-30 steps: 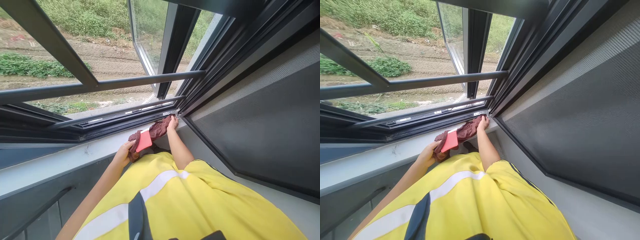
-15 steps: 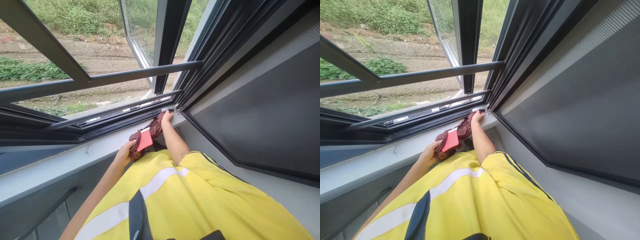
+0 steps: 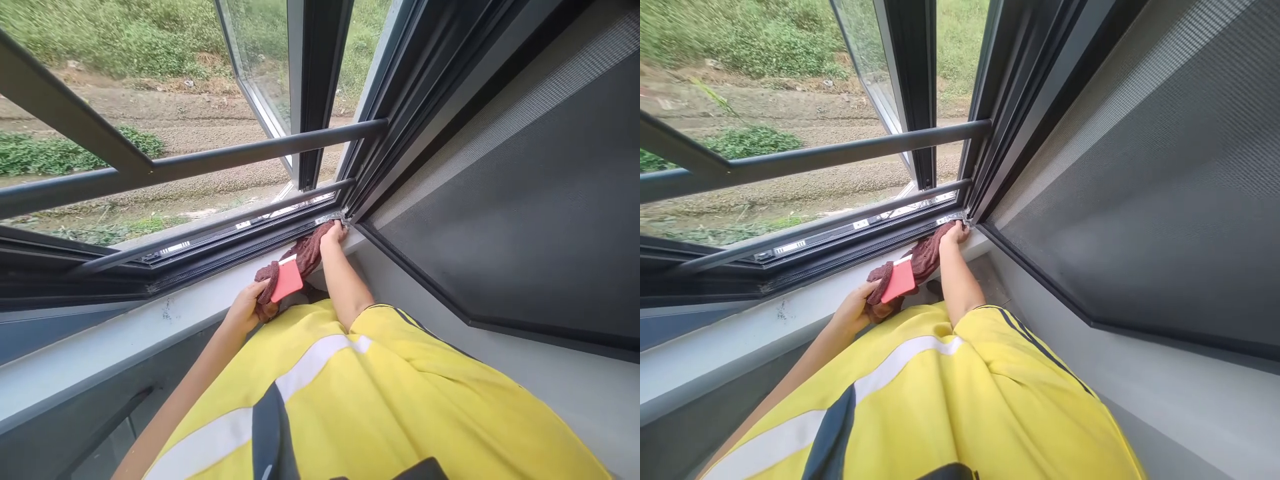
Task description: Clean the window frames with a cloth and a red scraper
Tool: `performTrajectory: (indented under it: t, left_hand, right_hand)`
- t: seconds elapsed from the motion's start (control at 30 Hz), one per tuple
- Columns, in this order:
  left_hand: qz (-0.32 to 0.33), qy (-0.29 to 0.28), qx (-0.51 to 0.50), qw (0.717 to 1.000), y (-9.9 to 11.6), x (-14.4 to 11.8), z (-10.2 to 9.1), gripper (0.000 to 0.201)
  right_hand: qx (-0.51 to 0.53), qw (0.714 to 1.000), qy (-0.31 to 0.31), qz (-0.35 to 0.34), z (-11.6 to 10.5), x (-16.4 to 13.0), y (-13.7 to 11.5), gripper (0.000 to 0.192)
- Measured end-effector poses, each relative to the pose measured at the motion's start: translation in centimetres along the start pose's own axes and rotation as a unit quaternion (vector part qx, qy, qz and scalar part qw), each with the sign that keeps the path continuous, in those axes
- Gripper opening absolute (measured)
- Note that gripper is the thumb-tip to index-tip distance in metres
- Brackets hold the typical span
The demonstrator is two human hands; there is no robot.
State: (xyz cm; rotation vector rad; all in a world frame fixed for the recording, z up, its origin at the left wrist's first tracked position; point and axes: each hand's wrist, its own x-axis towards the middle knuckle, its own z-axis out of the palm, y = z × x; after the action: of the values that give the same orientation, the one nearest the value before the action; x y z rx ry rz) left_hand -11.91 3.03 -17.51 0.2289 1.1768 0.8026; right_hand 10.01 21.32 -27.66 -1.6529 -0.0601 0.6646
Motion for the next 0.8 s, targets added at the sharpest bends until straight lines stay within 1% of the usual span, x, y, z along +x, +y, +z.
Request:
performTrajectory:
  t: [0.1,0.17,0.23,0.33,0.43,0.6,0.63,0.7,0.8]
  left_hand:
    - [-0.002,0.005,-0.005,1.000,0.0,0.0,-0.3,0.028]
    - [-0.007,-0.002,0.001,1.000,0.0,0.0,-0.5,0.028]
    - [-0.010,-0.001,0.008,1.000,0.0,0.0,-0.5,0.028]
    - [-0.015,0.008,0.011,1.000,0.1,0.0,-0.2,0.025]
    - [-0.020,0.007,0.010,1.000,0.4,-0.1,0.1,0.024]
    - [-0.011,0.010,0.016,1.000,0.5,-0.1,0.0,0.022]
    - [-0.013,0.008,0.015,1.000,0.4,-0.1,-0.1,0.023]
    - [-0.016,0.007,0.009,1.000,0.2,-0.1,-0.3,0.025]
    - [-0.018,0.021,0.008,1.000,-0.1,0.0,-0.3,0.024]
  right_hand:
    - [-0.002,1.000,0.006,0.020,-0.4,-0.6,0.2,0.033]
    - [-0.011,1.000,-0.013,0.019,-0.7,-0.5,0.4,0.032]
    - [-0.011,1.000,-0.011,0.019,-0.7,-0.2,0.5,0.031]
    - [-0.021,0.999,0.030,0.014,-0.4,0.4,0.5,0.029]
    - [-0.031,0.998,0.060,0.000,0.0,0.7,0.2,0.033]
    - [-0.006,0.996,0.078,0.049,0.3,0.3,-0.3,0.039]
    - [0.007,0.996,0.073,0.050,0.2,0.0,-0.2,0.039]
    - [0.042,0.997,0.052,0.029,0.1,-0.7,0.2,0.040]
    - [0.068,0.998,0.002,0.013,-0.1,-1.7,1.3,0.040]
